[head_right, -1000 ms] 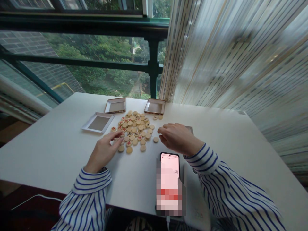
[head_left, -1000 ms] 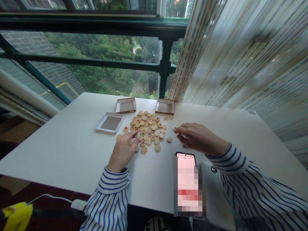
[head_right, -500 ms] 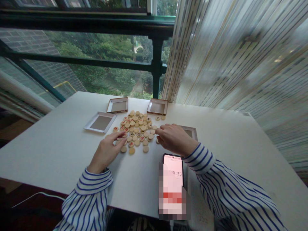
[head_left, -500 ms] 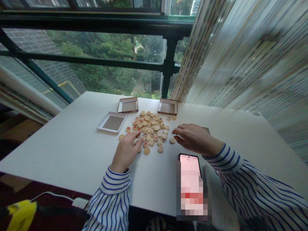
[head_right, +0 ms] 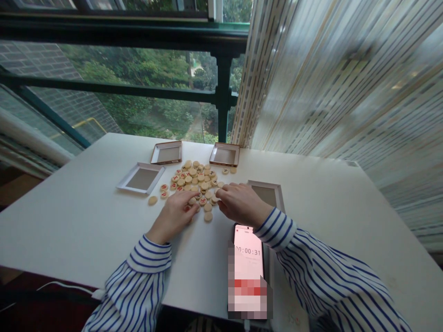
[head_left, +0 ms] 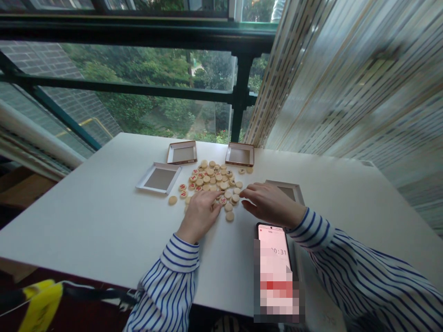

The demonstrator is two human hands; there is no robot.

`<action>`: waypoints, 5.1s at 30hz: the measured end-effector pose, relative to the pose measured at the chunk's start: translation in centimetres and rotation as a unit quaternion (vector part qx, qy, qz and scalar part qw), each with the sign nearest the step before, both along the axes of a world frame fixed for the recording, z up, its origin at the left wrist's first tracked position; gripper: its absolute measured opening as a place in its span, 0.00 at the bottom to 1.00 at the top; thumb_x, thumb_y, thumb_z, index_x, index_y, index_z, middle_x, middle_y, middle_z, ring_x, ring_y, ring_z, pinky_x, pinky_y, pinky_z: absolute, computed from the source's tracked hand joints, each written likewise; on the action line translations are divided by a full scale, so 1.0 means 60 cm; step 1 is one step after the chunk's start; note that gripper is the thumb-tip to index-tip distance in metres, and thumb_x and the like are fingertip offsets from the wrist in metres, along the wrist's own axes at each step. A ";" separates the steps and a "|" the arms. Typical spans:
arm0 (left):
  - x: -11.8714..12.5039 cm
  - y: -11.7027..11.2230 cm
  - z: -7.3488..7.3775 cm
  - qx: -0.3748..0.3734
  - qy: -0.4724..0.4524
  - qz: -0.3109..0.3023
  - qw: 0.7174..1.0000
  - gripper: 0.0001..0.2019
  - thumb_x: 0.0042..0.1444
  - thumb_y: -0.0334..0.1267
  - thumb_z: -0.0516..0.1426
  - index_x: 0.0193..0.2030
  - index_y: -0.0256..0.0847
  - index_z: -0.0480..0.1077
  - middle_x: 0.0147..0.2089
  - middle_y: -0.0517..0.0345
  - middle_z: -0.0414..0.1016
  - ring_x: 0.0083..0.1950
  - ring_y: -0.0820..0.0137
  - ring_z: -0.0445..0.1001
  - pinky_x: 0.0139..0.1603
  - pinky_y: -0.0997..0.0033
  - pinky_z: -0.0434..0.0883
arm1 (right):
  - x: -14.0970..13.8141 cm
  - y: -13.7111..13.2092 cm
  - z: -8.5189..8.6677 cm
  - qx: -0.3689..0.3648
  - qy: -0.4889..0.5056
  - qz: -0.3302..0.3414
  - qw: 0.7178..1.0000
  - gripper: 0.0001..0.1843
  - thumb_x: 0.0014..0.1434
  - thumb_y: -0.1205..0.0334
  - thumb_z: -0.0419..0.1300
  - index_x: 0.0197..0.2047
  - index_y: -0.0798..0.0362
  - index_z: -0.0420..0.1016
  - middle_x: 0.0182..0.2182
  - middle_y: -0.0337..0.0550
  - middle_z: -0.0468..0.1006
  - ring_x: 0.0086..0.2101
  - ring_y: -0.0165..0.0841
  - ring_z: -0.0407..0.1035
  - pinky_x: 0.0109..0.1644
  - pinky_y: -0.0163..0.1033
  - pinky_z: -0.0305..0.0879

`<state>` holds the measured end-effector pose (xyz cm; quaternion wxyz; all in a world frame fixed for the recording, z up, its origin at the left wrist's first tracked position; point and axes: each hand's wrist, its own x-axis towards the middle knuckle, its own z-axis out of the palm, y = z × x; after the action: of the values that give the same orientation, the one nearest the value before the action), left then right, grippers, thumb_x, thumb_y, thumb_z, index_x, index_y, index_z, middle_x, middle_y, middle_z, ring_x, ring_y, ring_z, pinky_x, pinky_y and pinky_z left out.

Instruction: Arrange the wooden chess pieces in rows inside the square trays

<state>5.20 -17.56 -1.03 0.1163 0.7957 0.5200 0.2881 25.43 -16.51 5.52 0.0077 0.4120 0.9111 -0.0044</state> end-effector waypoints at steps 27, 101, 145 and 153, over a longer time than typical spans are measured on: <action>0.020 0.007 -0.016 -0.001 0.061 0.006 0.998 0.17 0.51 0.34 0.52 0.50 0.44 0.63 0.45 0.55 0.72 0.52 0.64 0.64 0.62 0.46 0.40 | -0.012 0.013 -0.030 -0.052 0.002 -0.001 0.999 0.12 0.58 0.63 0.47 0.42 0.53 0.68 0.35 0.46 0.74 0.36 0.33 0.67 0.38 0.36 0.55; 0.127 -0.020 0.053 0.111 -0.061 -0.064 0.990 0.20 0.50 0.33 0.55 0.50 0.41 0.58 0.40 0.58 0.70 0.46 0.69 0.68 0.63 0.54 0.48 | 0.127 -0.047 0.028 -0.013 0.169 -0.093 0.981 0.11 0.58 0.62 0.49 0.38 0.54 0.71 0.30 0.41 0.73 0.30 0.27 0.65 0.34 0.33 0.56; 0.244 0.039 0.076 0.115 -0.062 -0.145 0.981 0.21 0.49 0.34 0.56 0.50 0.40 0.57 0.39 0.57 0.71 0.45 0.68 0.68 0.60 0.52 0.52 | 0.220 -0.020 0.020 -0.029 0.315 -0.134 0.939 0.08 0.56 0.63 0.53 0.34 0.55 0.72 0.25 0.38 0.73 0.24 0.24 0.62 0.30 0.31 0.58; 0.264 0.051 0.072 0.111 -0.057 -0.161 0.979 0.21 0.49 0.35 0.57 0.50 0.40 0.57 0.39 0.57 0.72 0.46 0.68 0.68 0.59 0.52 0.53 | 0.230 -0.013 0.013 -0.060 0.333 -0.158 0.928 0.10 0.56 0.60 0.53 0.36 0.55 0.72 0.26 0.38 0.74 0.24 0.24 0.63 0.29 0.31 0.59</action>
<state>21.03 -14.52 3.27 0.1012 0.8592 0.3427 0.3661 39.20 -17.31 6.32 -0.2718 0.5244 0.7824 -0.1975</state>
